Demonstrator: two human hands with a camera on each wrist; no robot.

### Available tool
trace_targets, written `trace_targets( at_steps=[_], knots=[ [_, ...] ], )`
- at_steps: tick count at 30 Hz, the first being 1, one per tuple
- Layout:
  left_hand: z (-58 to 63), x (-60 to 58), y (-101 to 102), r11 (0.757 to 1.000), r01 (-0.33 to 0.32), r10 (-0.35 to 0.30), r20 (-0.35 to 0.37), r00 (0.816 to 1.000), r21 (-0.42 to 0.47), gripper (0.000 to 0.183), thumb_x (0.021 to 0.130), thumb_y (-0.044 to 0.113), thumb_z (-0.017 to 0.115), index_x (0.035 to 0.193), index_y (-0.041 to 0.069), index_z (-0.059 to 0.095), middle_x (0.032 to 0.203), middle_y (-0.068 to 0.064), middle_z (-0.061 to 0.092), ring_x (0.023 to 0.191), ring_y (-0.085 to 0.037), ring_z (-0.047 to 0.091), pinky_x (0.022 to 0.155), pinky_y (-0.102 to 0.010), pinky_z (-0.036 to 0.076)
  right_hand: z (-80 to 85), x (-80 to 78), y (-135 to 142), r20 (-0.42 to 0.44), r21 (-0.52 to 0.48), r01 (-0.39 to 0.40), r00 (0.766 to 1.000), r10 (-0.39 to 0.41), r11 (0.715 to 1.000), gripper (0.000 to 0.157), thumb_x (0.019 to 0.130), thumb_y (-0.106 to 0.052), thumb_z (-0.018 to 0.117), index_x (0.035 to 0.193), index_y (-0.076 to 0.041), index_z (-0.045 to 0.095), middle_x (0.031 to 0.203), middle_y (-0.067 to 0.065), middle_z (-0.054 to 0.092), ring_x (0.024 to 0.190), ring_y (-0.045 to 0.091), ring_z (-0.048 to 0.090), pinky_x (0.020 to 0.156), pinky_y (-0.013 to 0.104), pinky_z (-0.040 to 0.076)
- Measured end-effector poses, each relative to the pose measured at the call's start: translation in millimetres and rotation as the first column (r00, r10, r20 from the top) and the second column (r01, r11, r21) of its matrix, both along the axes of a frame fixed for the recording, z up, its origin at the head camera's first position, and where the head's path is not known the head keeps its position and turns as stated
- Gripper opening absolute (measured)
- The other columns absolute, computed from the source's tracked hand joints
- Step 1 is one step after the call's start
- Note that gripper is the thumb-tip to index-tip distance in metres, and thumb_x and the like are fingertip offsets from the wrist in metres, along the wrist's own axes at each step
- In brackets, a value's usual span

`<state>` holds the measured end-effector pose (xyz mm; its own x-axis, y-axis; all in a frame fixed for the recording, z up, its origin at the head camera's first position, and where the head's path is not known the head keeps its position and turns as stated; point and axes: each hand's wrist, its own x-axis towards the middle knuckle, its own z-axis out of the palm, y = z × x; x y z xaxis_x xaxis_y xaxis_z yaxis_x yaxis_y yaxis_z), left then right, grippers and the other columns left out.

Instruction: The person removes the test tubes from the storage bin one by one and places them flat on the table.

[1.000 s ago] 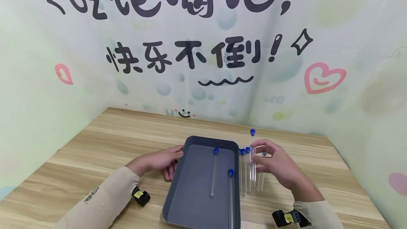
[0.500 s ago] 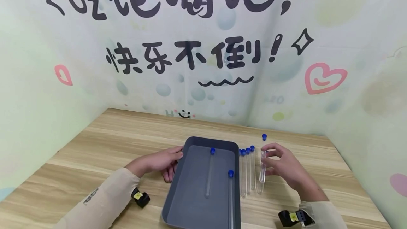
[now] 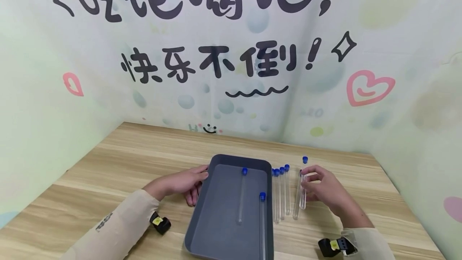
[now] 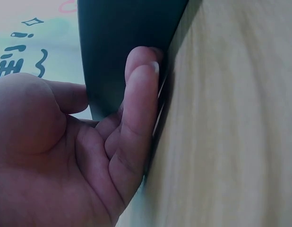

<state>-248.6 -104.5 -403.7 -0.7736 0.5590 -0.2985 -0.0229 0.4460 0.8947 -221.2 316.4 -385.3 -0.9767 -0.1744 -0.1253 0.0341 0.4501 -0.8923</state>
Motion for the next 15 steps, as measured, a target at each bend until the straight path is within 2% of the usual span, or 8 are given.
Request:
trace_targets(
  at_steps=[8,15],
  knots=[
    [-1.4,-0.5,-0.5,1.000,0.002,-0.002,-0.001,1.000,0.002,0.053,0.111,0.026,0.028,0.161,0.022,0.015,0.070,-0.014,0.060,0.049,-0.019,0.061,0.047,-0.034,0.058,-4.5,-2.2,3.2,0.009,0.112,0.034,0.999,-0.035,0.993,0.039,0.098,-0.007,0.059,0.130,0.010,0.045,0.122,0.035,0.056,0.088,0.019,0.065,0.070,0.036,0.062],
    [-2.9,-1.9,-0.5,1.000,0.009,-0.009,-0.002,1.000,0.007,0.053,0.111,0.026,0.028,0.161,0.023,0.015,0.069,-0.013,0.060,0.049,-0.019,0.061,0.048,-0.034,0.058,-10.0,-5.0,5.0,0.032,0.159,0.043,0.998,-0.048,0.986,0.039,0.097,-0.006,0.061,0.130,0.008,0.046,0.120,0.036,0.059,0.082,0.020,0.066,0.068,0.035,0.061]
  ],
)
